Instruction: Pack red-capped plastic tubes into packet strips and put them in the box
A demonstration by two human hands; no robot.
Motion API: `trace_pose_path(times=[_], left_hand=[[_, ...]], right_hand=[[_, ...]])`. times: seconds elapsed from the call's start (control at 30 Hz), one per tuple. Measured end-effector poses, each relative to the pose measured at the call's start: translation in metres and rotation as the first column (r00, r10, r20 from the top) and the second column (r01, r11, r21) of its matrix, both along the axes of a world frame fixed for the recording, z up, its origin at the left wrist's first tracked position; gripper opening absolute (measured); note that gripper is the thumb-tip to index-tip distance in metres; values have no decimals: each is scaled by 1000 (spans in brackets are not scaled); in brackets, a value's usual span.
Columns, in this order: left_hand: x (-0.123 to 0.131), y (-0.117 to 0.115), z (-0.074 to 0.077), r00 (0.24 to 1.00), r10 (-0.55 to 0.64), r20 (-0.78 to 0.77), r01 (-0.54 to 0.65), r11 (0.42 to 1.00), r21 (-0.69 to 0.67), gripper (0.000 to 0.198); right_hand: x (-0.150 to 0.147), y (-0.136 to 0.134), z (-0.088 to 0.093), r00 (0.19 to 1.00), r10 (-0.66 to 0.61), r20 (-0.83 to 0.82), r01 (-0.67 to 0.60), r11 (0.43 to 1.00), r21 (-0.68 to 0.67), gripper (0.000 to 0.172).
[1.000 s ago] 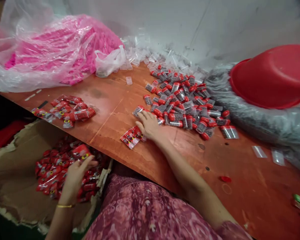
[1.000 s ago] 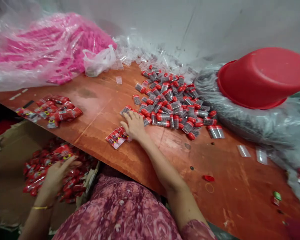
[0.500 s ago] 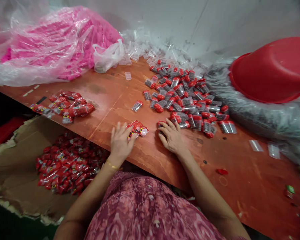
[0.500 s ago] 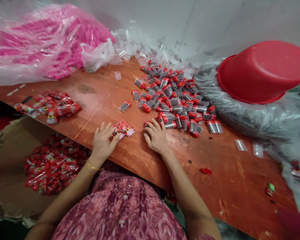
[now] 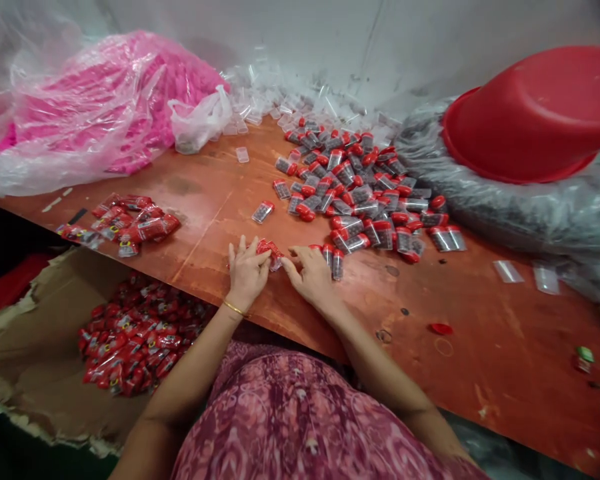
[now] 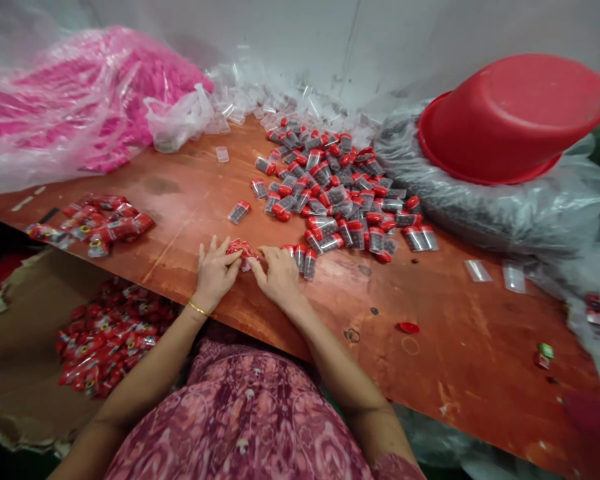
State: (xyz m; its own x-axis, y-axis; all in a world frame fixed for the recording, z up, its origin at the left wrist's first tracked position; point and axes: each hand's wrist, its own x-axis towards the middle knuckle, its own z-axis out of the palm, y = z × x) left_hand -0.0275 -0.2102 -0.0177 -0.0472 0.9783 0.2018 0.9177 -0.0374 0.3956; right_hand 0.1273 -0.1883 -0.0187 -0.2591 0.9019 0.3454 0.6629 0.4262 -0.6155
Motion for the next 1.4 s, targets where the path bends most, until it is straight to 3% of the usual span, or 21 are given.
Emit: trace_pose_path(times=[0.07,0.13,0.23,0.33,0.4,0.47,0.53,0.67,0.77,0.83,0.93,1.0,1.07,1.13,1.2,1.27,1.4], left_hand=[[1,-1,3,1000,-7,25,6,998,56,27],[3,-1,7,998,-24,51,18,995,101,27],[7,-3,14,989,-7,151,-18,987,162,30],[13,-6,17,918,91,386,-158,977,145,47],[18,-8,15,791,142,594,-179,984,3,45],[23,-10,11,607,197,770,-138,980,-143,34],[31,-12,7,437,229,870,-133,973,-190,27],[48,-13,6,163,241,957,-173,962,-213,19],[56,-14,14,-120,301,946,-88,946,-313,24],[56,-14,20,-228,352,908,-45,927,-371,26],[47,-13,28,-265,430,863,-51,887,-458,29],[41,-11,31,-269,474,839,-36,865,-500,32],[38,-10,33,-268,507,819,15,853,-522,35],[39,-8,34,-258,539,802,90,840,-535,35],[42,-7,35,-239,566,789,158,824,-544,31],[45,-7,36,-228,578,784,195,816,-545,27],[44,-10,40,-209,588,781,207,807,-553,28]], right_hand=[[-10,4,-1,992,-2,-123,-20,983,-180,34],[-17,8,-3,953,19,-302,-119,941,-317,33],[-22,9,-7,827,-49,-560,-202,904,-377,33],[-22,4,-7,720,-203,-664,-145,892,-429,32],[-22,-1,-5,674,-261,-691,-144,871,-469,33],[-22,-6,-4,656,-268,-705,-172,857,-486,35],[-23,-11,-3,671,-250,-698,-170,865,-473,38],[-23,-17,-3,743,-246,-622,-43,911,-411,44],[-20,-22,0,778,-232,-584,4,931,-365,40],[-11,-24,2,803,-207,-559,17,945,-326,34],[18,-26,5,905,-185,-383,122,976,-182,32],[43,-23,1,964,-238,-118,237,971,-27,33],[67,-18,-7,954,-276,116,271,961,54,47],[84,-12,-18,941,-238,241,228,971,67,45],[93,-9,-26,945,-220,244,210,976,64,33],[97,-10,-28,953,-268,142,262,963,62,27],[98,-29,-6,912,-342,-226,331,940,-86,25]])
